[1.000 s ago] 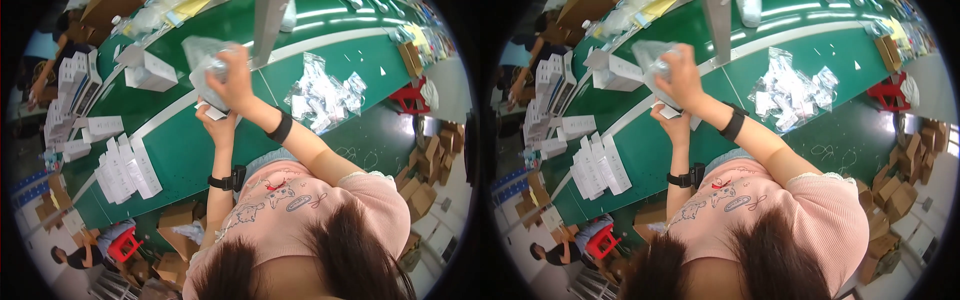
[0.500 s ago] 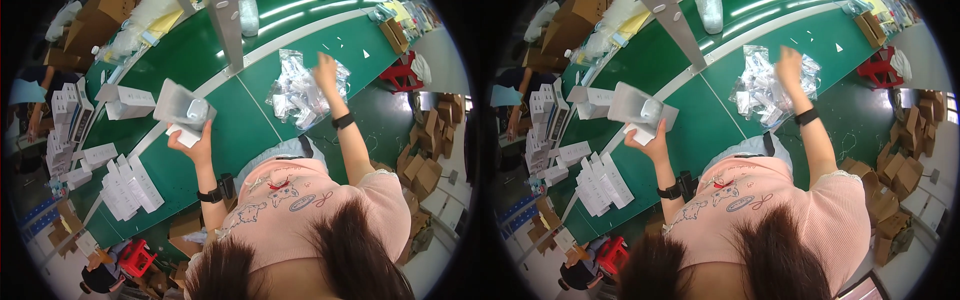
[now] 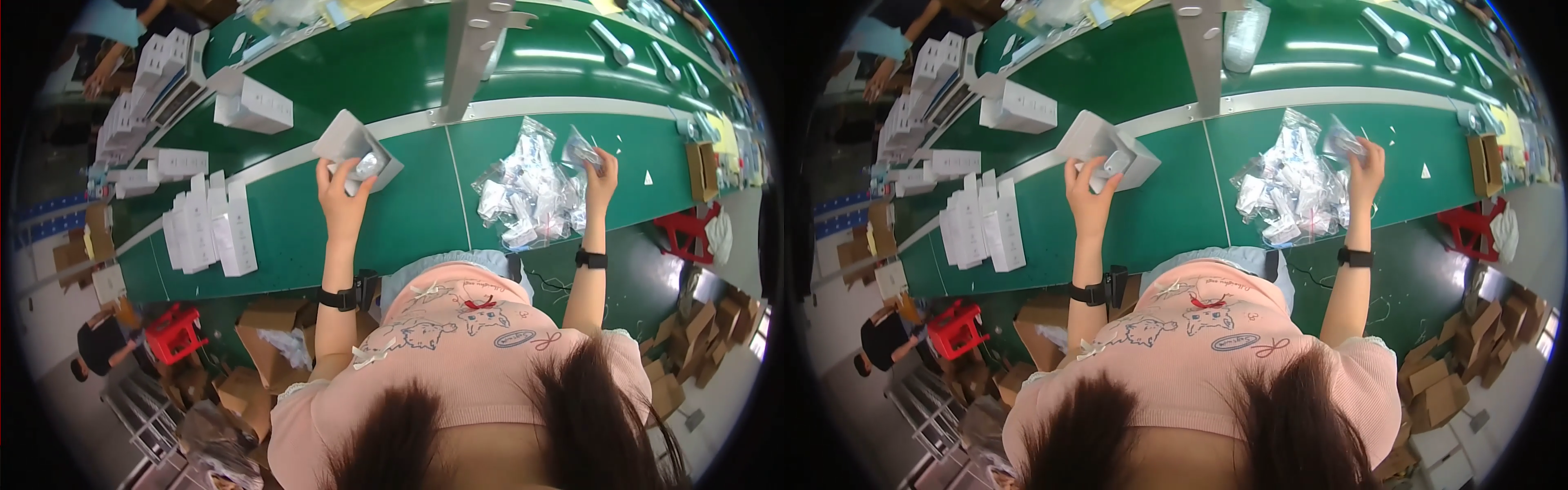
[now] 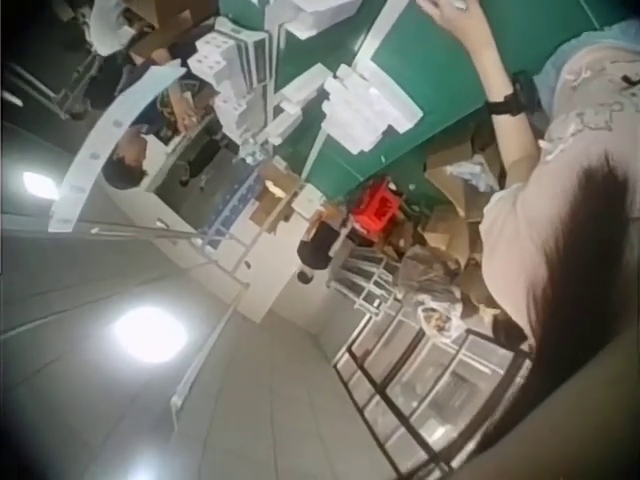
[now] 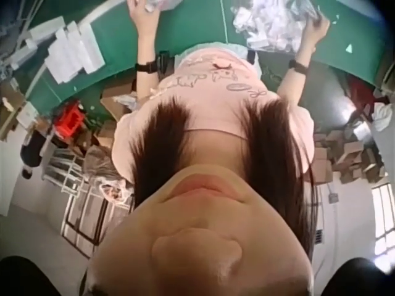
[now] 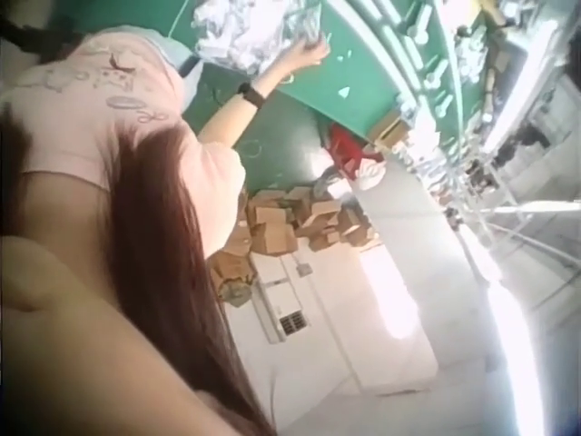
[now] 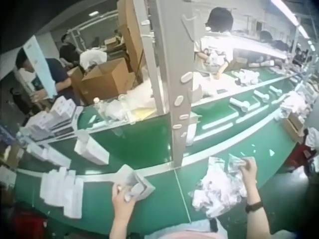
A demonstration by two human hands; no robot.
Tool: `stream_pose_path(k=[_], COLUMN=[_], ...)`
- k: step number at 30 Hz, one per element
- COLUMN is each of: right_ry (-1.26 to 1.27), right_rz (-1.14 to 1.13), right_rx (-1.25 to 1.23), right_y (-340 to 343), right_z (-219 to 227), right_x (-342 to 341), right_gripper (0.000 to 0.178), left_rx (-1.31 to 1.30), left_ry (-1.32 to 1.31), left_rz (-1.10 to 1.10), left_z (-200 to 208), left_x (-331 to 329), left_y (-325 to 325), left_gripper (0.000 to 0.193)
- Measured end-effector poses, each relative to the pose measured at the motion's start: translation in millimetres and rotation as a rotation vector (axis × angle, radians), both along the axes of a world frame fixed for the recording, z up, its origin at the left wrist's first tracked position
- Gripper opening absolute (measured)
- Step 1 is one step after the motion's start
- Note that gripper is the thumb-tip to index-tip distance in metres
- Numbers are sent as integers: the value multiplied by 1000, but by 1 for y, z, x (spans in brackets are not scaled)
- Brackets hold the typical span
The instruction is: The person packages items by hand, placing a bubble-wrapped device and a small plastic bag into a white box. They repeat this process with several boxes, occasionally moving items on the table to reach the packaging.
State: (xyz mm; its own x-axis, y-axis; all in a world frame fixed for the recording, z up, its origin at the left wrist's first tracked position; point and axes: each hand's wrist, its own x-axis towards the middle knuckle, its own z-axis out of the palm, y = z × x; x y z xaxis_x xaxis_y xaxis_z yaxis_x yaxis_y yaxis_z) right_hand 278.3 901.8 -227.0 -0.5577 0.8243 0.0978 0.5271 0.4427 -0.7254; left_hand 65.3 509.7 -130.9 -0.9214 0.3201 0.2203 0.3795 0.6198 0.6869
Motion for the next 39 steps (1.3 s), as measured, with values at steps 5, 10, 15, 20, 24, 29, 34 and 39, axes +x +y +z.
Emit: stream_pose_path(k=[5,10,15,20,24,29,34,39], right_ry=[552,701,432,288,217,360,266,180], right_rz=[605,1289,1570,1571,1467,1415,1369,1391], right_rx=[-285,128,165,455,549,452,378,360], right_y=[-104,-172,-192,-192,-194,-201,-211,-221], right_z=[86,112,89,104,84,73,81,88], right_x=[-110,-190,-217,-217,-204,-197,-196,-202], right_gripper=[33,31,26,19,16,17,20,24], left_rx=[45,130,220,374,445,447,488,581], left_ry=[-132,-215,-319,-386,-423,-427,-398,-389], left_rz=[126,200,280,213,216,186,172,166], left_z=[9,-1,-18,-34,-41,-31,-42,-51], left_x=[-7,-22,-26,-24,-24,-26,-27,-23], left_y=[14,15,8,3,8,15,14,5], left_gripper=[15,11,9,10,15,12,10,13])
